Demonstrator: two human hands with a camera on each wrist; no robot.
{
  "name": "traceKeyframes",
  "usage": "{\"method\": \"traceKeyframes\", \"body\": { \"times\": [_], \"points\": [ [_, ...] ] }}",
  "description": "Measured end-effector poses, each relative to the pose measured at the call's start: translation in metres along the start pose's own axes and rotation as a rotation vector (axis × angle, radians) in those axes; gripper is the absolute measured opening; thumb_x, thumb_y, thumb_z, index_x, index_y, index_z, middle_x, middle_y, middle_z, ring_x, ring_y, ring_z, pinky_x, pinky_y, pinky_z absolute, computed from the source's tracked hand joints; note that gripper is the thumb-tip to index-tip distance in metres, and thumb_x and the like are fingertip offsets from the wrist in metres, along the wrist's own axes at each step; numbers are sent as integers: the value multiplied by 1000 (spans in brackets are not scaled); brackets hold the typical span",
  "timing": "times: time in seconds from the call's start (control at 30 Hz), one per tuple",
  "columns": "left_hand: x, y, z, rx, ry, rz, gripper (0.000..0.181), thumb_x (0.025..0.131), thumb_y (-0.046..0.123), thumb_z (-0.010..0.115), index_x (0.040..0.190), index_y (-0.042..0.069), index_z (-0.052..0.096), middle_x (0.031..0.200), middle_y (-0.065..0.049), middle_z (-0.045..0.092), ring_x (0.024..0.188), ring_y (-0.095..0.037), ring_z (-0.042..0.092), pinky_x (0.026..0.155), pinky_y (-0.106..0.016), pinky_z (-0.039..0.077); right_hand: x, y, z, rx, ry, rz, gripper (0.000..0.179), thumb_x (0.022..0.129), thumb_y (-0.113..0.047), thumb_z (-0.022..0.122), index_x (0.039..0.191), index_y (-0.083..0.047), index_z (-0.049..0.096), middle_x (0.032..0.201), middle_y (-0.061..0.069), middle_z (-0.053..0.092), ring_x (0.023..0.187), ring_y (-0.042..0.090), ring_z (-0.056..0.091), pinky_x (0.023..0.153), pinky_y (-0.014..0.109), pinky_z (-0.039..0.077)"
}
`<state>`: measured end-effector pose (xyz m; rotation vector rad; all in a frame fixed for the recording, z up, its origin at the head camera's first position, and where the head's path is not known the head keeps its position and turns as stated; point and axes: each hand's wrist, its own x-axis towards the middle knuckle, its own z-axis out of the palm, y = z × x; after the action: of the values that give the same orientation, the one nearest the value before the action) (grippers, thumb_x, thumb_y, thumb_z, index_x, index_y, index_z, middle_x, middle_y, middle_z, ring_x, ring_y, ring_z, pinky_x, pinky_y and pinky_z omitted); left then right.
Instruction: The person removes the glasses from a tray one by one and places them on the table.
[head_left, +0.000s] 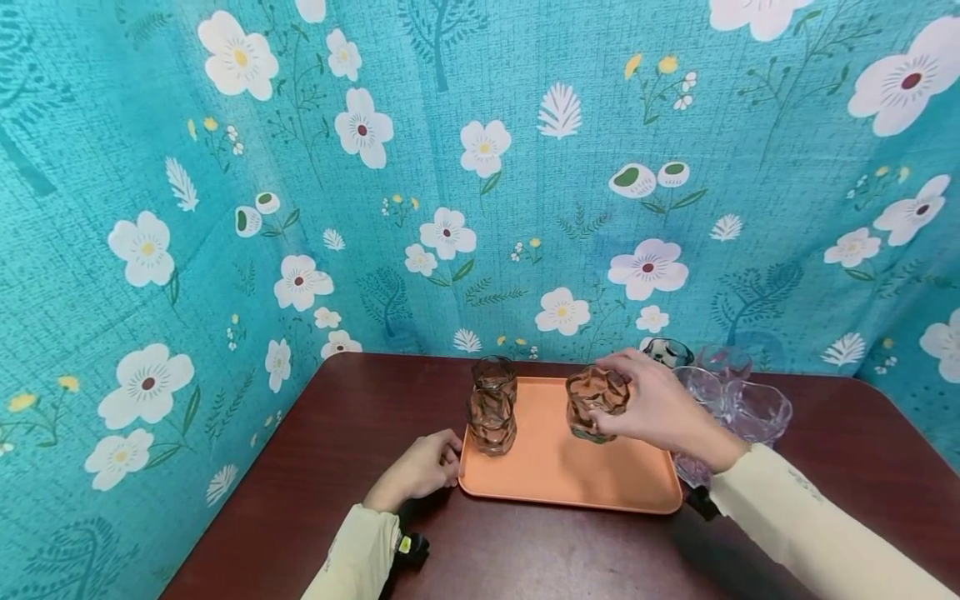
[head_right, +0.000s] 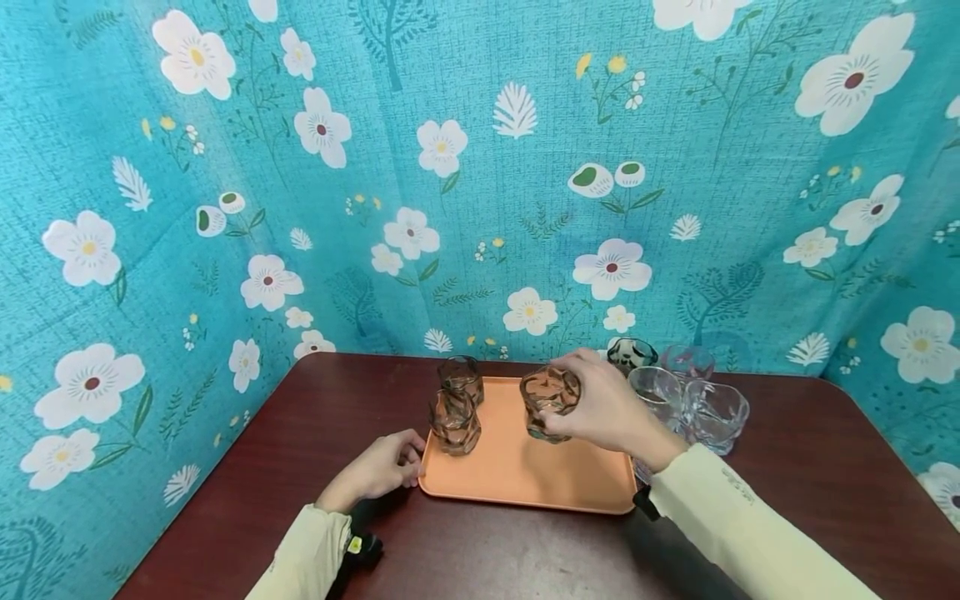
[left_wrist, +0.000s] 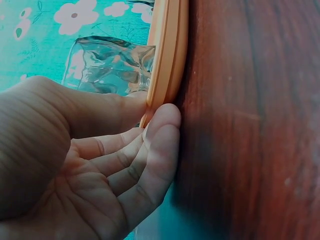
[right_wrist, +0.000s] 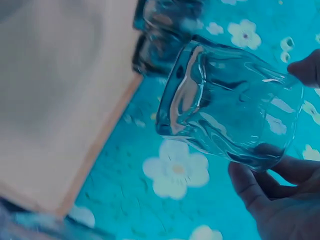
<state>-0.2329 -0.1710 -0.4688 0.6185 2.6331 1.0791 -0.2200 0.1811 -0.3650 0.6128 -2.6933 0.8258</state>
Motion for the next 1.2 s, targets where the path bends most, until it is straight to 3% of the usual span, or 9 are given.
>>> {"method": "traceKeyframes", "body": {
  "times": [0.07,0.17,0.33,0.7,0.93,1.2],
  "points": [
    [0,0,0,1,2,-3,17,87,-3,58,104,0,55,72,0,59,57,-12,58,52,-27,48,-5,2,-12,-21,-10,41,68,68,-40,80,124,-10,58,119,8,55,102,27,53,74,48,47],
    [0,0,1,3,3,-8,17,87,-2,59,103,1,55,72,0,59,57,-12,58,52,-27,48,-14,4,-29,-53,-26,86,71,69,-45,79,127,-11,57,125,13,51,108,34,52,76,55,45],
    [0,-1,1,-4,5,-7,17,87,-3,58,104,1,55,72,0,59,57,-12,59,52,-27,48,-34,11,-51,-119,4,99,72,69,-48,79,124,-7,58,113,12,54,91,29,55,66,48,47],
    [-1,3,1,-3,-10,-12,17,89,-2,57,106,1,54,74,-1,58,59,-12,59,53,-28,49,-80,45,-94,-224,117,154,75,64,-44,84,120,0,58,106,15,53,77,27,53,53,37,39],
    [-2,2,0,-16,-13,-3,17,89,-3,57,106,0,54,74,-2,59,60,-13,59,53,-28,49,-103,75,-102,-290,113,302,84,61,-43,85,119,10,52,111,32,45,87,48,49,58,55,40],
    [-1,2,0,-19,-16,6,18,89,-3,57,106,-1,54,73,-2,59,59,-14,59,53,-29,49,-136,111,-94,-331,130,389,84,63,-37,85,117,17,49,108,35,41,88,49,42,62,58,37]
  ]
}}
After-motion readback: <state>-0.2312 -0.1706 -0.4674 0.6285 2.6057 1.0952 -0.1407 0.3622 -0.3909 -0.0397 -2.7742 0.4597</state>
